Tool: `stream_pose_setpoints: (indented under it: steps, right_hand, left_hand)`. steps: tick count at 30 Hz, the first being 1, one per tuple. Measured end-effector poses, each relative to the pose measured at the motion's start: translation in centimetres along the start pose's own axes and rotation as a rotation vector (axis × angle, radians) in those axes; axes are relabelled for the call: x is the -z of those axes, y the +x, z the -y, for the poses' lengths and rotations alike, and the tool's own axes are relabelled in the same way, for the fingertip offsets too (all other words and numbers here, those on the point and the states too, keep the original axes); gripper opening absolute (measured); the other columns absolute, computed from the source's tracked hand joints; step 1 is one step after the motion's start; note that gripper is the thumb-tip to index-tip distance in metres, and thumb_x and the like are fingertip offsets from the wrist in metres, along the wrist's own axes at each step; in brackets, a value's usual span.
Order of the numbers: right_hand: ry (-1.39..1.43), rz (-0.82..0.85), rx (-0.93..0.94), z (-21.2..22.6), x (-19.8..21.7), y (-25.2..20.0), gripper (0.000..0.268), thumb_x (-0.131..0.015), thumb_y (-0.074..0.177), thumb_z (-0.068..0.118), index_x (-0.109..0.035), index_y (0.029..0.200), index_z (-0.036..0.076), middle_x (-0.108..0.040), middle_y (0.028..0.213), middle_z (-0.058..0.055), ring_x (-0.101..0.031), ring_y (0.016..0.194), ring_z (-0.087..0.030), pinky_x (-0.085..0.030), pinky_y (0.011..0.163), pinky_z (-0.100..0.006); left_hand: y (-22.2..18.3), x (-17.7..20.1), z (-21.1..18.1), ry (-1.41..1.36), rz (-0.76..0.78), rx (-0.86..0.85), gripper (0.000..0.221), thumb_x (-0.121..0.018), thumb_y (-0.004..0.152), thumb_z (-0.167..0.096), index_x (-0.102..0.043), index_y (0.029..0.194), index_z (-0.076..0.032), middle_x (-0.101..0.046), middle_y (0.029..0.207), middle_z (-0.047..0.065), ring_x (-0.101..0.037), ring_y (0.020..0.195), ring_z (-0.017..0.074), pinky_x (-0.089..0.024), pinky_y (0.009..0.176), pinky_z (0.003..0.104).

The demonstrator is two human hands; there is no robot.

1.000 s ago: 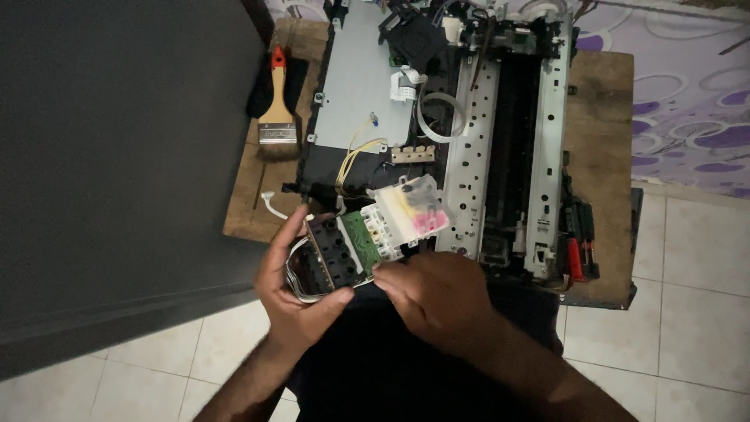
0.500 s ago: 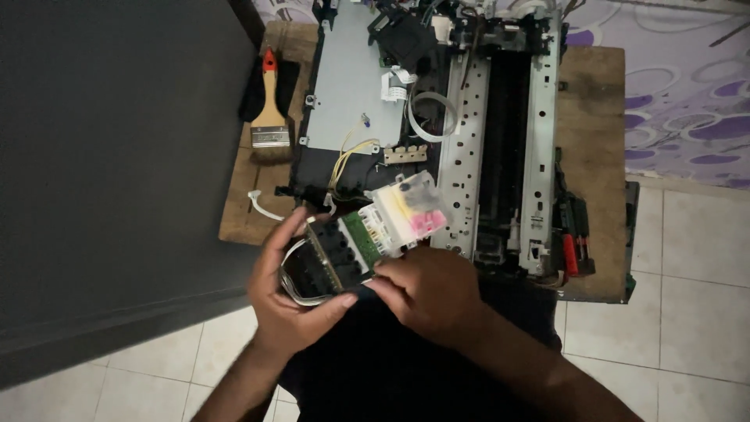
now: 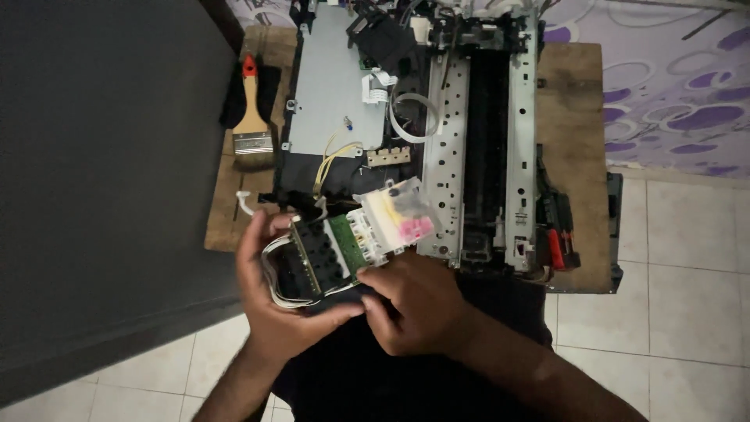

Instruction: Disconnecting various ribbon cables and wire connectors from a printer internal assembly using hands and a screwdriver.

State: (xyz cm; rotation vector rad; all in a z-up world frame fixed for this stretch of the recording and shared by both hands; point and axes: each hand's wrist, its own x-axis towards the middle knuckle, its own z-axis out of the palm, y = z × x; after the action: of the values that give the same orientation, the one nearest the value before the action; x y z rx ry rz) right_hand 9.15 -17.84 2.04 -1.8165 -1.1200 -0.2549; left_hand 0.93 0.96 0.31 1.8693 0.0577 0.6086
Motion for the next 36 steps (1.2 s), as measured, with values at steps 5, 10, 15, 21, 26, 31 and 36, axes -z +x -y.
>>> stream_pose_setpoints:
  steps: [5, 10, 15, 21, 26, 31, 36]
  right_hand:
    - [0.056, 0.069, 0.012, -0.3, 0.3, -0.6, 0.045, -0.073, 0.073, 0.0, -0.06, 0.116, 0.001, -0.07, 0.089, -0.011, -0.062, 0.064, -0.025, -0.052, 0.058, -0.035]
    - [0.102, 0.154, -0.044, -0.8, 0.5, -1.1, 0.045, -0.072, 0.072, 0.009, -0.062, 0.116, 0.003, -0.07, 0.086, -0.007, -0.064, 0.066, -0.027, -0.053, 0.063, -0.036]
    - [-0.021, 0.217, -0.025, -1.2, 0.3, -2.0, 0.039, -0.074, 0.073, 0.016, -0.069, 0.11, 0.005, -0.077, 0.097, -0.007, -0.07, 0.074, -0.027, -0.052, 0.071, -0.036]
    - [-0.191, 0.233, -0.021, 0.0, 1.5, -1.7, 0.03, -0.079, 0.075, 0.019, -0.076, 0.104, 0.013, -0.074, 0.085, -0.002, -0.064, 0.062, -0.026, -0.049, 0.056, -0.038]
    - [-0.095, 0.274, -0.432, -0.3, 1.6, -2.3, 0.032, -0.082, 0.074, 0.018, -0.081, 0.106, 0.015, -0.066, 0.076, -0.008, -0.057, 0.054, -0.025, -0.044, 0.049, -0.038]
    - [0.397, 0.127, -1.793, 0.7, 1.6, -0.2, 0.034, -0.087, 0.079, 0.005, -0.084, 0.111, -0.004, -0.068, 0.059, -0.022, -0.058, 0.05, -0.029, -0.044, 0.052, -0.038]
    - [0.219, 0.413, -1.673, -1.5, 1.0, -1.9, 0.046, -0.088, 0.069, 0.015, -0.089, 0.115, 0.012, -0.092, 0.086, -0.009, -0.083, 0.078, -0.018, -0.062, 0.076, -0.03]
  left_hand:
    - [-0.4, -0.5, 1.0, 0.036, -0.059, -0.069, 0.126, -0.097, 0.063, -0.024, -0.019, 0.16, -0.004, -0.051, 0.14, 0.019, -0.059, 0.129, 0.0302, -0.054, 0.114, 0.046]
    - [-1.3, -0.9, 1.6, 0.069, -0.119, -0.057, 0.123, -0.096, 0.064, -0.02, -0.021, 0.159, 0.0, -0.054, 0.137, 0.02, -0.062, 0.121, 0.0292, -0.055, 0.107, 0.043]
    - [-1.9, -0.9, 3.0, 0.096, -0.151, -0.175, 0.122, -0.094, 0.065, -0.018, -0.019, 0.16, -0.001, -0.056, 0.135, 0.021, -0.062, 0.119, 0.0295, -0.055, 0.108, 0.045]
    - [-3.5, -0.5, 4.8, 0.168, -0.161, -0.242, 0.126, -0.097, 0.066, -0.024, -0.017, 0.161, -0.007, -0.053, 0.135, 0.016, -0.062, 0.118, 0.0277, -0.056, 0.102, 0.043]
    - [-3.5, -0.3, 5.4, 0.186, -0.169, -0.311, 0.125, -0.097, 0.068, -0.023, -0.016, 0.163, -0.015, -0.05, 0.136, 0.014, -0.061, 0.118, 0.0249, -0.057, 0.103, 0.04]
    - [-1.9, -0.7, 4.8, 0.237, -0.21, -0.396, 0.106, -0.087, 0.079, -0.024, -0.019, 0.16, -0.012, -0.052, 0.131, 0.016, -0.064, 0.113, 0.0227, -0.058, 0.096, 0.04]
    - [-2.5, -1.3, 5.9, -0.02, -0.263, -0.354, 0.101, -0.087, 0.076, -0.013, -0.029, 0.158, -0.021, -0.054, 0.134, 0.014, -0.066, 0.116, 0.0254, -0.062, 0.098, 0.038]
